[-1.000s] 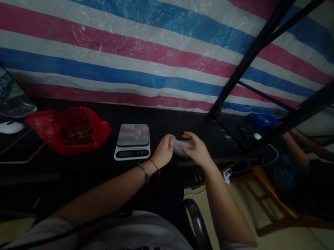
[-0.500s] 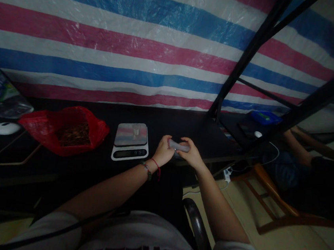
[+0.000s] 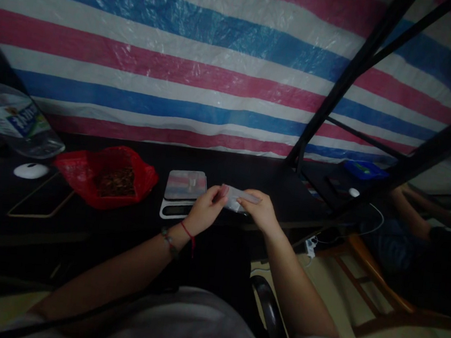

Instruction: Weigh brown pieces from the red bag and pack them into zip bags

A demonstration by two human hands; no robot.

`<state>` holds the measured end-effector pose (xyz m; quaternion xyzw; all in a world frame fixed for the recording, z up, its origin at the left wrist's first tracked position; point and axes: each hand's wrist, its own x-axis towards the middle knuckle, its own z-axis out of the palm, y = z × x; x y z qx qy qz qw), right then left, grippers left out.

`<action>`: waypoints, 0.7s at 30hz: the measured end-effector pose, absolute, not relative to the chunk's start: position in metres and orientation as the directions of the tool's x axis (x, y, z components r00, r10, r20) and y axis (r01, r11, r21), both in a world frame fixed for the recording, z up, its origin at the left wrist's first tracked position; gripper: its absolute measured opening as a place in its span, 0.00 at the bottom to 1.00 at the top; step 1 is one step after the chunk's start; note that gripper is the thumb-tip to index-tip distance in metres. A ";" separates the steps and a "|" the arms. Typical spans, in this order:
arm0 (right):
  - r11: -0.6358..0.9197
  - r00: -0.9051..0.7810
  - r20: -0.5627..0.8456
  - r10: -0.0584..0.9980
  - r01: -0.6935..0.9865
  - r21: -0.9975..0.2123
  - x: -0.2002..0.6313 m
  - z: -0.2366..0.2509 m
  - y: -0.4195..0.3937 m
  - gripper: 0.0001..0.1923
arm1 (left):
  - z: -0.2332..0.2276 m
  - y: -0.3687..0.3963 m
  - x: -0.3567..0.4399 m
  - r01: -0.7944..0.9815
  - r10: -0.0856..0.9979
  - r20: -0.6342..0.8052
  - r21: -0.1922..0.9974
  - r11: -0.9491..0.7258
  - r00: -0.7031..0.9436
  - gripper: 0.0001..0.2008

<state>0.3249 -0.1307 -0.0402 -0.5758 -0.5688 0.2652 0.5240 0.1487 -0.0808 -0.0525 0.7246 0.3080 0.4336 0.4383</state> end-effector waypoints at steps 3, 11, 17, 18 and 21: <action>0.250 0.169 0.334 0.927 0.386 -0.888 0.289 -0.019 -0.119 0.15 | -0.035 -0.078 0.114 0.065 0.854 0.380 0.901 -0.428 0.355 0.14; 0.469 -0.351 0.328 0.877 0.479 -0.742 0.226 0.045 -0.097 0.25 | -0.006 -0.074 0.034 0.393 0.806 0.520 0.703 -0.592 0.282 0.14; 0.459 -0.398 0.229 0.888 0.762 -0.456 0.175 0.046 -0.115 0.27 | -0.012 -0.086 0.011 0.446 0.693 0.577 0.531 -0.720 0.433 0.17; 0.444 -0.386 0.219 0.896 0.785 -0.432 0.171 0.040 -0.117 0.27 | -0.014 -0.088 0.009 0.450 0.691 0.563 0.525 -0.723 0.454 0.17; 0.442 -0.387 0.214 0.897 0.788 -0.429 0.167 0.022 -0.120 0.23 | -0.020 -0.093 0.004 0.461 0.697 0.503 0.524 -0.716 0.511 0.16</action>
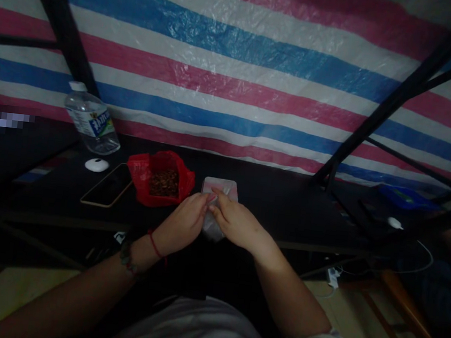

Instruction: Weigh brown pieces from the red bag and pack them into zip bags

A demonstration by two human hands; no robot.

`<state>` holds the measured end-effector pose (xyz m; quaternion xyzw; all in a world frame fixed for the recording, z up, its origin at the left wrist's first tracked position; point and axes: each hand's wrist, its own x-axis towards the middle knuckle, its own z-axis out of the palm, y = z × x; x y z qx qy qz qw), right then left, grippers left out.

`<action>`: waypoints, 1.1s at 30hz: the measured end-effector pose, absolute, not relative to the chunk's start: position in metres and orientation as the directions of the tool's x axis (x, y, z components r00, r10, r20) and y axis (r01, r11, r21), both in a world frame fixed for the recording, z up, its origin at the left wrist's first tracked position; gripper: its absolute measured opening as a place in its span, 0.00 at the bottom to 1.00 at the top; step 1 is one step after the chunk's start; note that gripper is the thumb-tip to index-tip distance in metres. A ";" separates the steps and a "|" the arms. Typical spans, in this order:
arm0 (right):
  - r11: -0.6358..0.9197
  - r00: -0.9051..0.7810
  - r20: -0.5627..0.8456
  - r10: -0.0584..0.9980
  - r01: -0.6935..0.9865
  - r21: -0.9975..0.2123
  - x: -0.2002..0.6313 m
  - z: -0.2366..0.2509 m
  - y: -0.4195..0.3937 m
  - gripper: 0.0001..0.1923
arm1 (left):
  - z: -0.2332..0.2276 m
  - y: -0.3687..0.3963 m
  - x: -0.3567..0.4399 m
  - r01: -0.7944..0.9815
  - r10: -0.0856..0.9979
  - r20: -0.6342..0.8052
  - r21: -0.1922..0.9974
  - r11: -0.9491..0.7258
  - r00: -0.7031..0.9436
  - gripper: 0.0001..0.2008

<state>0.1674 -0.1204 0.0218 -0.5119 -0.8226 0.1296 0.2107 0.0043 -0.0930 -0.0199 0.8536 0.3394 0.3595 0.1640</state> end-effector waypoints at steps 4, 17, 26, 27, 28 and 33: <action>0.433 -0.377 0.213 0.901 0.765 -0.477 0.171 0.007 -0.121 0.18 | -0.030 -0.095 0.004 0.447 0.685 0.449 0.529 -0.722 0.574 0.17; 0.435 -0.367 0.238 0.900 0.804 -0.405 0.181 0.013 -0.116 0.18 | -0.024 -0.100 0.007 0.316 0.706 0.372 0.701 -0.639 0.602 0.12; 0.525 -0.493 0.249 0.834 0.567 -0.635 0.187 0.006 -0.108 0.20 | -0.011 -0.104 0.004 0.240 0.739 0.331 0.801 -0.549 0.586 0.09; 0.546 -0.512 0.263 0.818 0.544 -0.638 0.188 0.006 -0.107 0.20 | -0.010 -0.104 0.004 0.221 0.741 0.320 0.819 -0.529 0.590 0.09; 0.573 -0.529 0.286 0.799 0.524 -0.630 0.189 0.007 -0.107 0.20 | -0.009 -0.104 0.003 0.194 0.746 0.300 0.847 -0.495 0.595 0.10; 0.654 -0.511 0.416 0.753 0.507 -0.561 0.189 0.008 -0.106 0.20 | -0.007 -0.096 -0.001 0.094 0.763 0.108 0.972 -0.216 0.637 0.15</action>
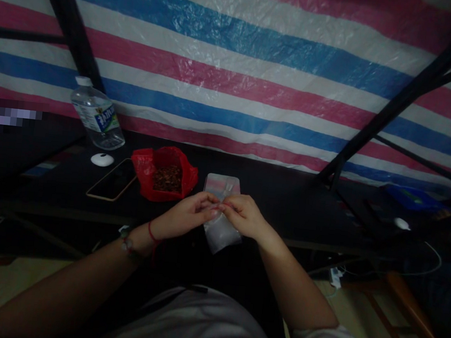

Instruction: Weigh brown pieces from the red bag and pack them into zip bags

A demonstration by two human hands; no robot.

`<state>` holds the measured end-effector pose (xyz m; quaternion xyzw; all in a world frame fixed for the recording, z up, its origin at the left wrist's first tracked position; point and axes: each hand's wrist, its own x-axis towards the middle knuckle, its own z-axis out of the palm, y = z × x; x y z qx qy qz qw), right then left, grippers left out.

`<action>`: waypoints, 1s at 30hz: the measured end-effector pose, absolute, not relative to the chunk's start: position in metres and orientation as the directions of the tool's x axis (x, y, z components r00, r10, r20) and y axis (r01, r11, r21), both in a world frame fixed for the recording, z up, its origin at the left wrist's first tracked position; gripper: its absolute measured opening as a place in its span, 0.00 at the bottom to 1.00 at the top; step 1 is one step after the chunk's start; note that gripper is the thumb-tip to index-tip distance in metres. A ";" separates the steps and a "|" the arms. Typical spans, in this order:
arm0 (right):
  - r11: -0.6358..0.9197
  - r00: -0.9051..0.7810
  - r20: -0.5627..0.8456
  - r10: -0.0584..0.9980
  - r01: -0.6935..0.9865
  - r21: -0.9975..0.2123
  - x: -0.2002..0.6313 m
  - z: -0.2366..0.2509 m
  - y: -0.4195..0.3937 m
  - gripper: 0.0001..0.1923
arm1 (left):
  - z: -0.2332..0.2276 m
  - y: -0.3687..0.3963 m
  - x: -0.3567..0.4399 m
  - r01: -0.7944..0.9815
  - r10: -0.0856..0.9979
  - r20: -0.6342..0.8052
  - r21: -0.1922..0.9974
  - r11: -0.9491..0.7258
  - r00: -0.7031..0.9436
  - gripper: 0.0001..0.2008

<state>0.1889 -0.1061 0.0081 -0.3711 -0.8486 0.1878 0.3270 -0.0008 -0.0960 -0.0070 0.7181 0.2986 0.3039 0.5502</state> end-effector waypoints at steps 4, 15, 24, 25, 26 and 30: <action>0.647 -0.517 0.404 0.754 0.481 -0.592 0.186 0.005 -0.106 0.19 | -0.005 -0.091 -0.005 0.172 0.741 0.049 0.960 -0.219 0.670 0.18; 0.608 -0.528 0.354 0.772 0.449 -0.655 0.181 -0.003 -0.106 0.23 | 0.001 -0.096 -0.009 0.294 0.724 0.198 0.820 -0.492 0.661 0.15; 0.691 -0.539 0.433 0.722 0.539 -0.482 0.180 0.005 -0.110 0.22 | 0.005 -0.093 -0.013 0.292 0.736 0.126 0.863 -0.411 0.665 0.15; 0.691 -0.531 0.442 0.723 0.538 -0.483 0.180 0.005 -0.110 0.22 | 0.006 -0.093 -0.014 0.290 0.729 0.131 0.859 -0.421 0.672 0.15; 0.689 -0.518 0.455 0.724 0.535 -0.489 0.180 0.004 -0.110 0.22 | 0.007 -0.093 -0.014 0.289 0.722 0.145 0.850 -0.441 0.676 0.15; 0.663 -0.474 0.466 0.747 0.486 -0.569 0.180 -0.001 -0.108 0.23 | 0.009 -0.095 -0.015 0.308 0.719 0.226 0.790 -0.530 0.657 0.16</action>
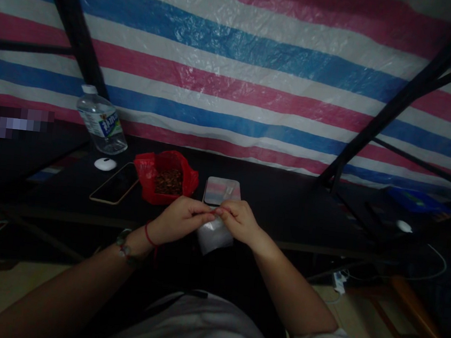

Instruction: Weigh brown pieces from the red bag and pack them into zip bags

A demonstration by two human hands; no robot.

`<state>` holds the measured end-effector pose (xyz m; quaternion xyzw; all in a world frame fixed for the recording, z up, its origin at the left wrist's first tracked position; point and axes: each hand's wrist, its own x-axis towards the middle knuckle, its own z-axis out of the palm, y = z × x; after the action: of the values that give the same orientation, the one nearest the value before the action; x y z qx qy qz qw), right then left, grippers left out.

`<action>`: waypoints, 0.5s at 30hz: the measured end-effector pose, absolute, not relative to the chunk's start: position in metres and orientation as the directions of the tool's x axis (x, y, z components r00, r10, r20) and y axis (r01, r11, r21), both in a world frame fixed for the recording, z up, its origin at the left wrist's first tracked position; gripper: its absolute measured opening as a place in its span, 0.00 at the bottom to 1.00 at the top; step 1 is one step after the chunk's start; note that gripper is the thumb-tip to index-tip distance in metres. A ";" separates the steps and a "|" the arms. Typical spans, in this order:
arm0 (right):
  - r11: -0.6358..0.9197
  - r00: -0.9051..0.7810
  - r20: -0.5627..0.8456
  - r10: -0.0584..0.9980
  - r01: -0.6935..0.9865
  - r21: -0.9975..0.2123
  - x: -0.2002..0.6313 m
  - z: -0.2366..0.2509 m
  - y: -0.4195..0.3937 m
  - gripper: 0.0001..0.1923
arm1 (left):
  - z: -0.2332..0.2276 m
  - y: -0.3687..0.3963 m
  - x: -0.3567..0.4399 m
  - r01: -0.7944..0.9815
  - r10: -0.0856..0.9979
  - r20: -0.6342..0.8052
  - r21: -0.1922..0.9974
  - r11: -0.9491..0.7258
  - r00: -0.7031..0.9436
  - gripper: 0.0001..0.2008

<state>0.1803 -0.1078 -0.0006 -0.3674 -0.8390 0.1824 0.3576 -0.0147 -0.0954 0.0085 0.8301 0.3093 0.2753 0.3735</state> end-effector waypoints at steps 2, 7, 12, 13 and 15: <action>0.657 -0.479 0.454 0.751 0.477 -0.584 0.181 -0.001 -0.107 0.23 | 0.008 -0.095 -0.014 0.299 0.723 0.225 0.801 -0.519 0.653 0.15; 0.679 -0.462 0.498 0.734 0.520 -0.518 0.184 -0.001 -0.108 0.24 | 0.005 -0.089 -0.014 0.278 0.766 0.105 0.893 -0.354 0.634 0.15; 0.693 -0.413 0.562 0.717 0.508 -0.511 0.184 -0.002 -0.106 0.26 | 0.006 -0.090 -0.016 0.312 0.798 0.089 0.890 -0.332 0.596 0.19; 0.693 -0.405 0.566 0.718 0.500 -0.520 0.184 -0.002 -0.106 0.26 | 0.006 -0.091 -0.016 0.310 0.806 0.105 0.888 -0.340 0.582 0.19; 0.682 -0.393 0.560 0.729 0.481 -0.551 0.185 -0.002 -0.105 0.26 | 0.007 -0.092 -0.016 0.310 0.816 0.122 0.885 -0.347 0.566 0.18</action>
<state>0.1852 -0.1045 -0.0023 -0.3686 -0.8205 0.1518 0.4096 -0.0158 -0.0925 0.0069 0.7684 0.3662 0.2883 0.4386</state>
